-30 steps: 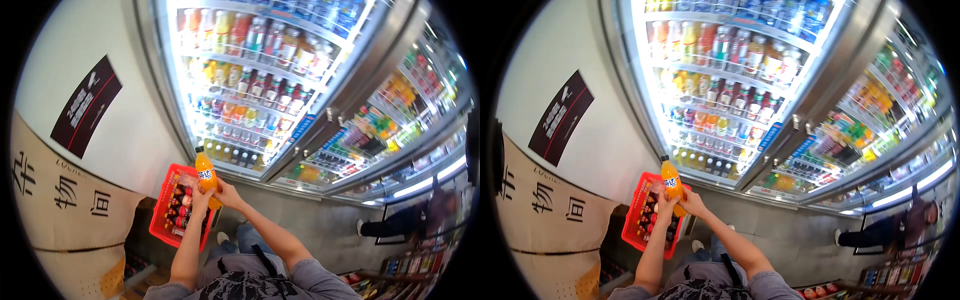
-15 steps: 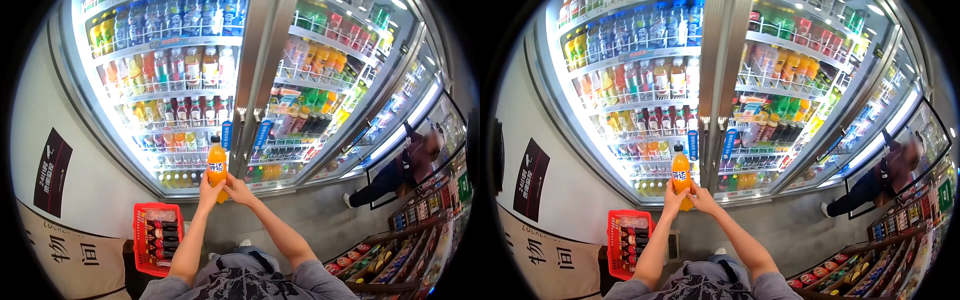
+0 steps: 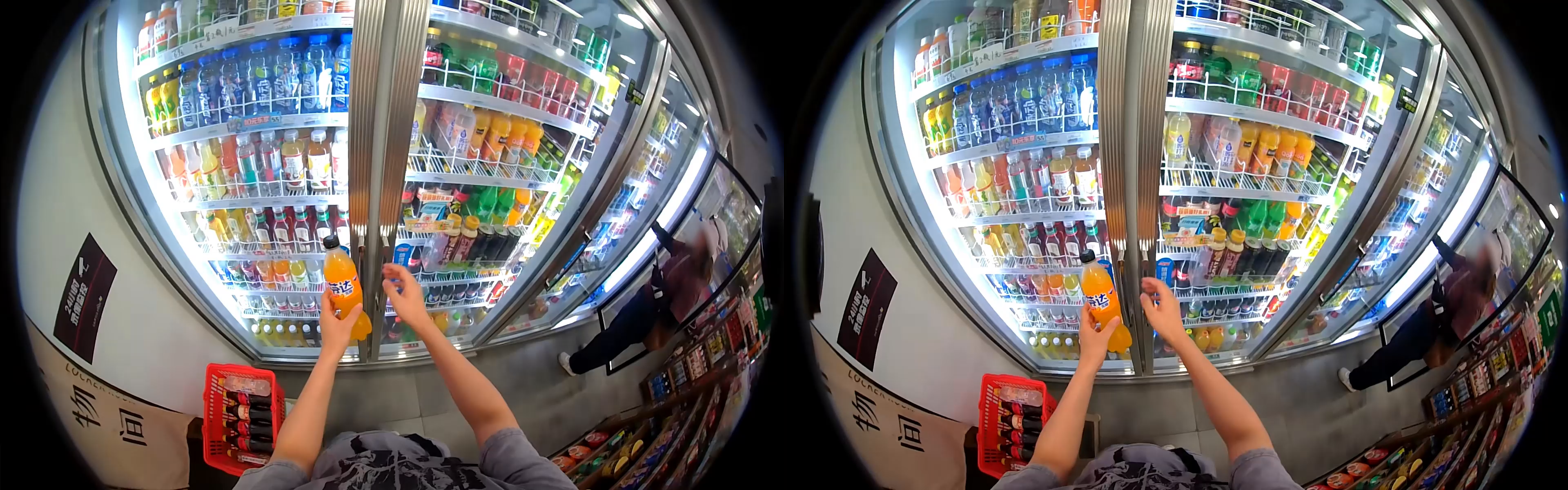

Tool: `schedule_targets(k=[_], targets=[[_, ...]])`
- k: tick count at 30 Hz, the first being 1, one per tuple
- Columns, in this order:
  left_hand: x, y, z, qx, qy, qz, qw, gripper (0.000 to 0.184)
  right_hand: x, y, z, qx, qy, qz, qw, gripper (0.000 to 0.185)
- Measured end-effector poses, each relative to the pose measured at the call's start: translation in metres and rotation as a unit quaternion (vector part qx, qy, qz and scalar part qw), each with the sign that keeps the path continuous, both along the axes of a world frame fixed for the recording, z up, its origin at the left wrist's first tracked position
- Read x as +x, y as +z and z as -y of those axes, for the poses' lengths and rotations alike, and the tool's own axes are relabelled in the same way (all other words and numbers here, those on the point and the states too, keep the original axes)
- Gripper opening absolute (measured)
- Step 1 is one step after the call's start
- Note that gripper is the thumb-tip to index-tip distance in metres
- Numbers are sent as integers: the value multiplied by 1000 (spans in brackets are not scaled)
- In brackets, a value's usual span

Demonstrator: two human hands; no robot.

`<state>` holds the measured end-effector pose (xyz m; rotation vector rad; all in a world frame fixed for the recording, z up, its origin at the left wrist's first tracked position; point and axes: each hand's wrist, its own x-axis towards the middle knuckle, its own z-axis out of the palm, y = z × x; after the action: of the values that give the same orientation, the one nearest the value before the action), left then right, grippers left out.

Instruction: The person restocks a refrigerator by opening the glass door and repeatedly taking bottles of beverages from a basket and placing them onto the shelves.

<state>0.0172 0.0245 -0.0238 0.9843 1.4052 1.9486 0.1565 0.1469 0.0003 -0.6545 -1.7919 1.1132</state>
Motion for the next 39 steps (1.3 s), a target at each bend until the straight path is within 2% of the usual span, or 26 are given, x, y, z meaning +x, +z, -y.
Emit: schedule_targets(k=[2, 7, 9, 10, 11, 13, 19, 21, 23, 25, 30, 35, 37, 39], targets=[[0, -2, 1, -8, 12, -6, 1000, 69, -9, -4, -17, 39, -147, 15, 988, 37], [-9, -3, -3, -18, 7, -26, 999, 72, -39, 4, -39, -35, -147, 4, 989, 43], [-17, -4, -7, -15, 10, -31, 999, 73, -48, 11, -47, -87, -116, 59, 988, 47], [-22, -5, -7, -18, -5, -45, 999, 74, -57, 4, -53, -144, -89, -16, 985, 52], [-26, -5, -8, -22, -22, -58, 998, 74, -62, 0, -57, -180, -69, -42, 980, 52], [-32, -5, -9, 1, -28, -46, 999, 75, -65, -7, -61, -182, -74, -50, 979, 49], [-40, -1, -10, -23, -63, -80, 995, 75, -75, -3, -50, -208, -116, -100, 966, 47], [-41, -3, -8, -15, -71, -39, 997, 74, -79, -4, -48, -210, -134, -99, 963, 47], [-45, -5, -9, -29, -82, -48, 995, 73, -79, -3, -51, -214, -157, -102, 959, 48], [-49, -13, -5, -36, -114, -20, 993, 72, -78, 0, -48, -250, -101, -163, 949, 49], [-60, -12, 9, -24, -111, -27, 993, 69, -86, 9, -43, -261, -182, -135, 938, 52], [-66, -23, 24, -14, -129, 17, 991, 71, -85, 6, -40, -265, -183, -130, 938, 50], [-70, -18, 31, -48, -127, 19, 991, 71, -89, 5, -35, -263, -234, -153, 923, 49], [-74, -27, 32, -46, -119, 5, 992, 71, -81, -2, -20, -254, -236, -161, 924, 50]])
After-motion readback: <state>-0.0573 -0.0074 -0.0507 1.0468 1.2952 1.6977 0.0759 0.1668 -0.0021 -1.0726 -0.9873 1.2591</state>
